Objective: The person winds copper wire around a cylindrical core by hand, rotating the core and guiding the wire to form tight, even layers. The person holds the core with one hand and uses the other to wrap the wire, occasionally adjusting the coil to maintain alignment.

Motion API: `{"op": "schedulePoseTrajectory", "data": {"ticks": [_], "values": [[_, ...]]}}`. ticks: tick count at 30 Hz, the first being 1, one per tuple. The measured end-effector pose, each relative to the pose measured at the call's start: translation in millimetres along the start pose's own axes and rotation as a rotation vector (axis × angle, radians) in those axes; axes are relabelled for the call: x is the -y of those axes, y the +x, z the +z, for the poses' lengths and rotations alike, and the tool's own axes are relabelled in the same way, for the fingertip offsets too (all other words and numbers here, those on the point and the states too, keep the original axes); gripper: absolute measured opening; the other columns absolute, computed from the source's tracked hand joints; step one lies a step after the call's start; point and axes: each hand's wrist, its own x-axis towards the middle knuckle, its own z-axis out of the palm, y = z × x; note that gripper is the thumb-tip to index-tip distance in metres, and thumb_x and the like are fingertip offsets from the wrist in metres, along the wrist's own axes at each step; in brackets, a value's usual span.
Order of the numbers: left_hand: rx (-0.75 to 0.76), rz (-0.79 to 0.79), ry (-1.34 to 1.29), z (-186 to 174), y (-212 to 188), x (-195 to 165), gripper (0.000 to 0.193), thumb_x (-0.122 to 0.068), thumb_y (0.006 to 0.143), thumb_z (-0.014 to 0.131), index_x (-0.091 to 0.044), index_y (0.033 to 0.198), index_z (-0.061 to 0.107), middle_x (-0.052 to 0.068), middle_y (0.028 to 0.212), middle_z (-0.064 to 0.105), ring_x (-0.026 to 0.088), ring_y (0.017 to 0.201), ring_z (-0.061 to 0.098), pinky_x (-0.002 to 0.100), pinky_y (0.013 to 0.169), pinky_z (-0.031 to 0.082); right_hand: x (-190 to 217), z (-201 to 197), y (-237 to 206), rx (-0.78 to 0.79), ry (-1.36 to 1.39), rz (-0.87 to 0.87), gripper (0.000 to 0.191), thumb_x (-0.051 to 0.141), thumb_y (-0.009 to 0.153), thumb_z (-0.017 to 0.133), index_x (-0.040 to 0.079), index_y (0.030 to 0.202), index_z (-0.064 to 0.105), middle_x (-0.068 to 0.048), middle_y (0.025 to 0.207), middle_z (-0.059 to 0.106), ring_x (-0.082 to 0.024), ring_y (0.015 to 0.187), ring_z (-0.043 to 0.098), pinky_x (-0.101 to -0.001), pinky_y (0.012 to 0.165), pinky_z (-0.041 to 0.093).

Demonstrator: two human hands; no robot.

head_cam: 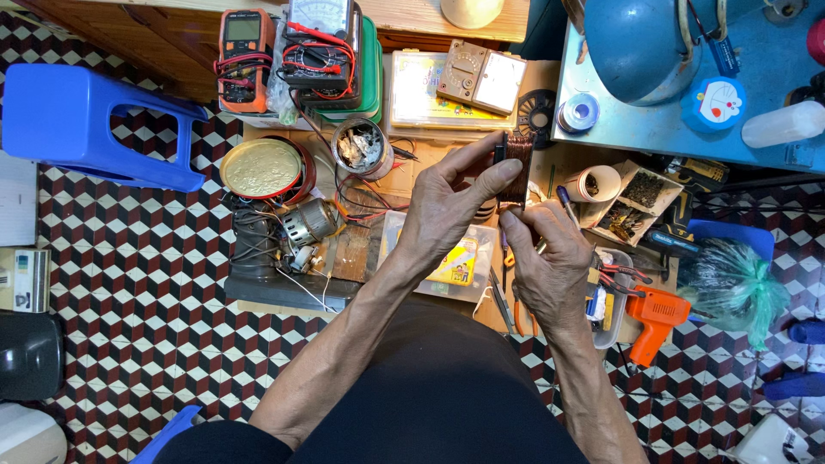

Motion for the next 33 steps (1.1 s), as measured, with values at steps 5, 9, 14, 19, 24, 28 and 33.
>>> {"op": "schedulePoseTrajectory", "data": {"ticks": [5, 9, 14, 19, 24, 28, 33], "values": [[-0.006, 0.091, -0.034, 3.1, -0.4, 8.0, 0.059, -0.027, 0.095, 0.075, -0.001, 0.145, 0.057, 0.01, 0.117, 0.069, 0.012, 0.101, 0.068, 0.025, 0.081, 0.06, 7.2, -1.8, -1.1, -0.032, 0.033, 0.003, 0.011, 0.012, 0.102, 0.07, 0.002, 0.103, 0.073, -0.002, 0.082, 0.061, -0.009, 0.072, 0.058, -0.0257, 0.062, 0.046], [-0.066, 0.185, 0.159, -0.8, 5.7, 16.3, 0.054, -0.026, 0.095, 0.076, -0.006, 0.143, 0.062, 0.007, 0.112, 0.064, 0.013, 0.097, 0.067, 0.025, 0.077, 0.058, 16.8, -6.5, -4.4, -0.022, 0.034, 0.045, 0.012, 0.015, 0.101, 0.07, 0.003, 0.101, 0.074, -0.001, 0.077, 0.061, -0.009, 0.069, 0.057, -0.0249, 0.061, 0.046], [0.008, 0.036, 0.173, -12.1, -3.8, 23.2, 0.056, -0.031, 0.094, 0.074, -0.009, 0.144, 0.06, 0.003, 0.109, 0.062, 0.012, 0.096, 0.069, 0.025, 0.082, 0.06, 16.0, -30.5, 18.0, -0.014, -0.063, -0.059, 0.015, 0.016, 0.104, 0.069, 0.004, 0.095, 0.072, -0.002, 0.082, 0.061, -0.011, 0.071, 0.056, -0.0269, 0.062, 0.047], [0.039, 0.004, 0.137, -8.8, -20.2, 29.5, 0.056, -0.032, 0.095, 0.073, -0.008, 0.144, 0.061, 0.004, 0.113, 0.067, 0.012, 0.106, 0.068, 0.027, 0.094, 0.056, 14.9, -37.5, 54.9, 0.025, -0.082, -0.163, 0.012, 0.011, 0.105, 0.068, 0.0, 0.102, 0.07, -0.004, 0.086, 0.059, -0.012, 0.076, 0.055, -0.0301, 0.067, 0.045], [0.044, -0.007, 0.089, -12.7, -22.1, 30.3, 0.058, -0.034, 0.095, 0.073, -0.008, 0.144, 0.06, 0.005, 0.117, 0.068, 0.013, 0.11, 0.068, 0.027, 0.098, 0.055, 17.5, -35.0, 64.4, 0.044, -0.11, -0.19, 0.011, 0.01, 0.105, 0.07, -0.001, 0.106, 0.071, -0.006, 0.085, 0.055, -0.014, 0.074, 0.053, -0.0311, 0.067, 0.043], [0.044, -0.01, 0.103, -12.9, -22.6, 30.1, 0.059, -0.037, 0.094, 0.072, -0.009, 0.144, 0.06, 0.005, 0.117, 0.07, 0.013, 0.111, 0.068, 0.027, 0.099, 0.056, 13.6, -33.0, 65.5, 0.045, -0.096, -0.186, 0.012, 0.011, 0.106, 0.068, 0.0, 0.107, 0.07, -0.004, 0.085, 0.054, -0.013, 0.074, 0.052, -0.0308, 0.066, 0.043], [0.06, -0.036, 0.129, -12.7, -23.9, 28.4, 0.061, -0.041, 0.093, 0.072, -0.01, 0.144, 0.061, 0.007, 0.114, 0.07, 0.014, 0.108, 0.07, 0.028, 0.096, 0.058, 8.3, -29.9, 66.5, 0.048, -0.101, -0.182, 0.014, 0.013, 0.107, 0.067, 0.0, 0.106, 0.07, -0.004, 0.085, 0.053, -0.013, 0.073, 0.051, -0.0308, 0.065, 0.042]]}}
